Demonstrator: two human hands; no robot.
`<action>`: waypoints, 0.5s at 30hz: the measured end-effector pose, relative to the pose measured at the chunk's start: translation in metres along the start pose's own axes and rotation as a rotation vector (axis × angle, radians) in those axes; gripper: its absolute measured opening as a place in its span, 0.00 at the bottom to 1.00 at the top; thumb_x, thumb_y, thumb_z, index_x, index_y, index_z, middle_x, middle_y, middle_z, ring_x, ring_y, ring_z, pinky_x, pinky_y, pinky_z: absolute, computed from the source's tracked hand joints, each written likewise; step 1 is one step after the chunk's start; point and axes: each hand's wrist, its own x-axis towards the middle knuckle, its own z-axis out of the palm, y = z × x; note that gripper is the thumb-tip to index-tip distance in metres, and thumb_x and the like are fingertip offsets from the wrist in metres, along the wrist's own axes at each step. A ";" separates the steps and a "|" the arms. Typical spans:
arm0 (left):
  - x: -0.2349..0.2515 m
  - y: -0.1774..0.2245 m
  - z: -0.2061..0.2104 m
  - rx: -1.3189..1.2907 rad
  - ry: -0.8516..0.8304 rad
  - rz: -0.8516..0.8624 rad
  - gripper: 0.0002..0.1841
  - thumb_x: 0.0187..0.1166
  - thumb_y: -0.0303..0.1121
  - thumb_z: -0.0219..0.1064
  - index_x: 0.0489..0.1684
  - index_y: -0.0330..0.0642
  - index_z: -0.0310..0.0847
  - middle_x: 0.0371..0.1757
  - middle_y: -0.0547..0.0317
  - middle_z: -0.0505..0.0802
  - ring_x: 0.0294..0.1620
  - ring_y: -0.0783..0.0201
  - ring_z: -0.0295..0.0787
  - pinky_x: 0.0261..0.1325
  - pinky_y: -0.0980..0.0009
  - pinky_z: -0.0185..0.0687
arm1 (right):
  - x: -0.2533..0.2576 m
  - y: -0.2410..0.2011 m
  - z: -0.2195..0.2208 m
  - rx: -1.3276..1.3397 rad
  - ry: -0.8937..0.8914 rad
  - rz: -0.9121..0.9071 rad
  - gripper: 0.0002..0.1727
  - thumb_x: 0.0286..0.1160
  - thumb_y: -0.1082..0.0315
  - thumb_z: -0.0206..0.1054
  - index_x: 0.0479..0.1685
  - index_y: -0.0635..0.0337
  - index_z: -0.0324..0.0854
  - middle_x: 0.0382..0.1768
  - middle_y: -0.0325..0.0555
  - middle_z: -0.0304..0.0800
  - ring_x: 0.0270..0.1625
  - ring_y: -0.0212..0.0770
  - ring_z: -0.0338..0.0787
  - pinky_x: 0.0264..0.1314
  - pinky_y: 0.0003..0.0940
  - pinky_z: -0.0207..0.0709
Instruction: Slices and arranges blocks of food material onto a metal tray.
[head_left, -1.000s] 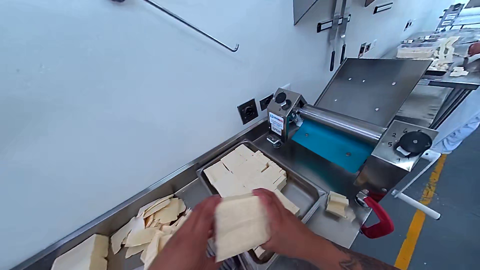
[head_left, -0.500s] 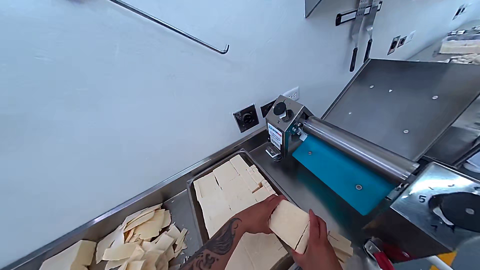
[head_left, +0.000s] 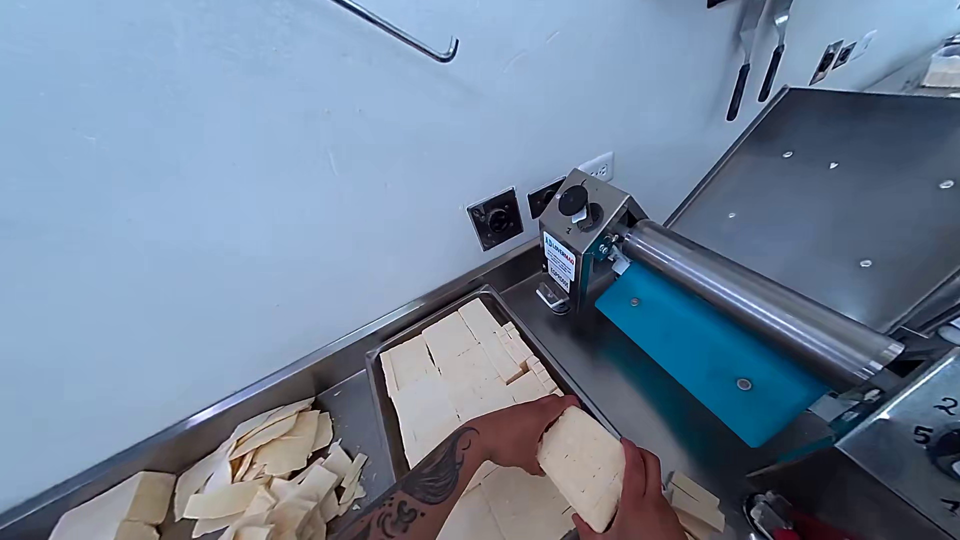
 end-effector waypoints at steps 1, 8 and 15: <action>0.002 -0.002 -0.001 0.002 -0.007 0.014 0.57 0.53 0.18 0.85 0.91 0.43 0.52 0.84 0.36 0.68 0.73 0.39 0.78 0.72 0.46 0.77 | 0.000 -0.001 0.000 -0.013 0.003 0.010 0.68 0.41 0.47 0.90 0.84 0.80 0.59 0.74 0.77 0.70 0.50 0.59 0.94 0.45 0.45 0.90; 0.002 0.009 -0.013 0.023 -0.046 0.031 0.55 0.55 0.17 0.84 0.91 0.41 0.53 0.85 0.38 0.68 0.72 0.41 0.80 0.72 0.47 0.76 | 0.001 -0.010 -0.008 -0.002 0.021 0.062 0.67 0.38 0.46 0.91 0.83 0.79 0.60 0.72 0.75 0.72 0.52 0.59 0.92 0.47 0.46 0.89; -0.088 -0.006 -0.013 0.112 0.058 -0.107 0.55 0.55 0.21 0.86 0.90 0.43 0.53 0.79 0.39 0.74 0.71 0.42 0.80 0.73 0.46 0.76 | -0.012 -0.055 0.020 0.134 -0.069 -0.088 0.67 0.42 0.45 0.90 0.84 0.78 0.59 0.75 0.76 0.71 0.53 0.58 0.93 0.48 0.45 0.90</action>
